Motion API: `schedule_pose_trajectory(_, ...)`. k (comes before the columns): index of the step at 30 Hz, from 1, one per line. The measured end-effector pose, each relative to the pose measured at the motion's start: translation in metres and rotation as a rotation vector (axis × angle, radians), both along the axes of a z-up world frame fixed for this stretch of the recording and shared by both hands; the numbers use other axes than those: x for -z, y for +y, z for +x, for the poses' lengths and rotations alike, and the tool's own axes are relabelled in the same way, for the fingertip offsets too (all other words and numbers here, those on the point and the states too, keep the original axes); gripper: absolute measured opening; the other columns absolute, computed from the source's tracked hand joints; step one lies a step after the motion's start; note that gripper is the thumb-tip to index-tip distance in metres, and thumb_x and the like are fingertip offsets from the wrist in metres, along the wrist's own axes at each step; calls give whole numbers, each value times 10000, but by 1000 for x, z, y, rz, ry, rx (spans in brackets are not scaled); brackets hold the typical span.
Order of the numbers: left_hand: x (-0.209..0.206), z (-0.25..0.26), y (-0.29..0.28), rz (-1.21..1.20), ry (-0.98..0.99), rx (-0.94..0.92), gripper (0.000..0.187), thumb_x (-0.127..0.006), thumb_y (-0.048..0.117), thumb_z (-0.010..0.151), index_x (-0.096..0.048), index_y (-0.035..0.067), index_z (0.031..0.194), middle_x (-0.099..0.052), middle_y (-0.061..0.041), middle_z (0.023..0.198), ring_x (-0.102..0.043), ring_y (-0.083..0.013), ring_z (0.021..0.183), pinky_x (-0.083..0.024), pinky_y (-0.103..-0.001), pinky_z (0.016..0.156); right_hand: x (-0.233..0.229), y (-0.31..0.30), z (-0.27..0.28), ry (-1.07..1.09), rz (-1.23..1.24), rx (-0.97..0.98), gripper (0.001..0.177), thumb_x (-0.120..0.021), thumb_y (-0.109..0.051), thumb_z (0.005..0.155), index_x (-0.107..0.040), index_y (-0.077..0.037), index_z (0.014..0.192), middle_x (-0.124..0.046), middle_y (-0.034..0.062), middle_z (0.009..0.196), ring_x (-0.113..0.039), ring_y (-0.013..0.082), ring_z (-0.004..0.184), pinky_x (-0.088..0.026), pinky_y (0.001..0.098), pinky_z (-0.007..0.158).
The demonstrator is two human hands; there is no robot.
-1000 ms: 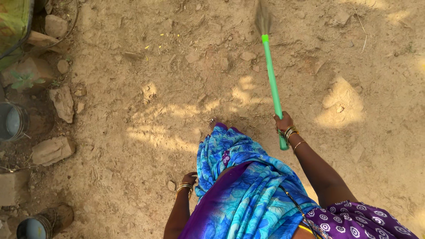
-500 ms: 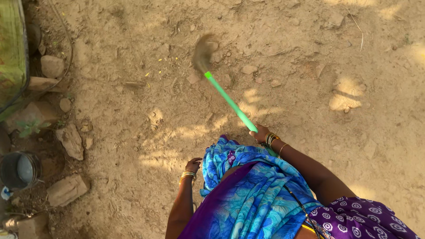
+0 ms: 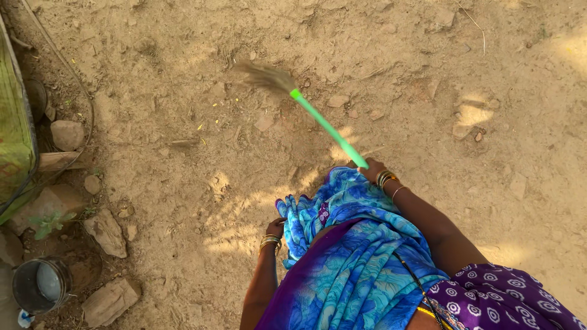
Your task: The person sweeps a dirt ground with a broom, moving leaves and debris across the outdoor surface.
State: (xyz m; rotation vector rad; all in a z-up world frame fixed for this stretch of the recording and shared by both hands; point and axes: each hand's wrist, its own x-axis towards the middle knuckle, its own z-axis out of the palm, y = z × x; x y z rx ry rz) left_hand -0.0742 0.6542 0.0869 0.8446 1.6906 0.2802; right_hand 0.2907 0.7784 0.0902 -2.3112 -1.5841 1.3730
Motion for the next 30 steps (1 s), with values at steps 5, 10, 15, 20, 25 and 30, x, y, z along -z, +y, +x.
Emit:
schedule_pose_trajectory(5, 9, -12, -4, -39, -104, -46, 298, -686, 164, 894, -777, 206, 1175, -807, -71, 952, -645, -151, 644, -517, -310, 564, -11, 8, 54, -5, -32, 491, 387, -690, -333, 959, -638, 7, 1135, -680, 167, 748, -650, 254, 557, -532, 432, 506)
schedule_pose_trajectory(10, 12, -25, -1, -200, 63, -76, 344, -653, 128, 899, -796, 183, 1206, -782, -177, 947, -712, -180, 699, -530, -344, 596, -24, 28, 93, 119, -38, 946, 317, -644, -275, 1007, -597, 22, 1106, -633, 133, 695, -606, 220, 514, -489, 389, 450)
schedule_pose_trajectory(15, 14, -11, 39, -192, 20, -9, 359, -670, 85, 861, -788, 157, 1191, -799, -107, 1016, -748, -183, 739, -609, -335, 690, -16, 40, 104, 77, 137, 950, 331, -653, -285, 995, -601, 18, 1118, -648, 147, 732, -635, 248, 534, -515, 410, 455)
schedule_pose_trajectory(20, 6, 36, 123, -167, 55, 205, 354, -643, 102, 874, -765, 164, 1201, -803, -106, 1001, -745, -187, 727, -600, -333, 726, 5, 47, 123, -118, 137, 582, 386, -658, -361, 990, -612, -22, 1170, -718, 241, 817, -704, 311, 624, -566, 457, 588)
schedule_pose_trajectory(25, -1, 107, 228, 14, 14, 314, 305, -638, 148, 909, -783, 191, 1175, -785, -49, 957, -732, -153, 762, -592, -309, 753, 27, 95, 153, 28, 3, 475, 405, -645, -365, 943, -626, -62, 1211, -749, 197, 873, -738, 304, 633, -597, 438, 620)
schedule_pose_trajectory(30, 0, 173, 295, 136, -25, 423, 288, -629, 182, 936, -782, 208, 1178, -770, -63, 907, -720, -156, 786, -571, -315, 795, 30, 91, 210, 183, -65, 831, 403, -694, -338, 938, -604, -64, 1219, -673, 129, 779, -650, 222, 549, -533, 391, 492)
